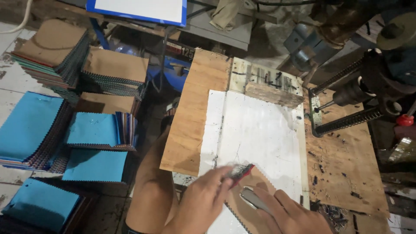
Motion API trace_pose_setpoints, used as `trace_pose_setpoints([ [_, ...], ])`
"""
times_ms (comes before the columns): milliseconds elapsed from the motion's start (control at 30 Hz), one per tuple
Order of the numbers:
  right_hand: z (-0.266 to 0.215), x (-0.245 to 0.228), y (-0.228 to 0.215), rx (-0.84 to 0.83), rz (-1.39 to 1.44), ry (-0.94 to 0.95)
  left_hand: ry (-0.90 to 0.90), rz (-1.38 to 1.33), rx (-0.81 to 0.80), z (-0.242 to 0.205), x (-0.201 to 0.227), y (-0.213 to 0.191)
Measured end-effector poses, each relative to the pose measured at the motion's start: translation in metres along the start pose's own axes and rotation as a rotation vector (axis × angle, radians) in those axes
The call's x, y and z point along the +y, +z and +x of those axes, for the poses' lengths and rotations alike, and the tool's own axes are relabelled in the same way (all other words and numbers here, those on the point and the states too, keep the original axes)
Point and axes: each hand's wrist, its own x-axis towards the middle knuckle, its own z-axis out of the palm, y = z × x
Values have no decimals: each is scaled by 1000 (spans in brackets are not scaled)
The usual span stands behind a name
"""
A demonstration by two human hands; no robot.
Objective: The person uses a drill press to punch holes into stacks of colorful fabric pieces. They position the fabric under the drill, operate the lever to punch the holes, and then use scissors to trim the edges of the fabric.
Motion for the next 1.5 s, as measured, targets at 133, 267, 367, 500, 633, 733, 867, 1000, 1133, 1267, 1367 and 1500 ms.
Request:
trace_pose_setpoints([
  [133, 4, 5, 10, 133, -93, -46, 32, -87, -118, -5, -10, 10],
  [267, 6, 2, 7, 3, -104, 28, -73, -126, -173, -5, -14, 10],
  [367, 10, -9, -9, -137, -116, 103, -9, -153, -106, -6, -14, 12],
  [500, 14, -14, -20, -156, -182, 86, -58, -129, -155, -6, -16, 13],
  [633, 12, -8, -35, -396, -113, 268, -22, -128, -124, -11, -23, 18],
  [733, 0, -4, -33, -238, -88, 333, 24, -124, -81, -9, -20, 17],
  [867, -7, 24, 3, 87, -110, 222, 59, -86, -61, 10, -6, 14],
  [1000, 7, 16, -2, 80, -13, 154, -15, 13, -155, 28, -10, 35],
  [1133, 12, 10, -10, 25, -84, 239, -116, 106, -200, 32, -8, 36],
  [1267, 14, 7, -14, -36, -99, 231, -123, 118, -226, 34, -7, 34],
  [1367, 15, 14, -2, 62, -92, 115, -145, 94, -211, 34, -12, 39],
  [1500, 32, 3, -22, -365, -33, 217, -141, 79, -255, 37, -10, 34],
])
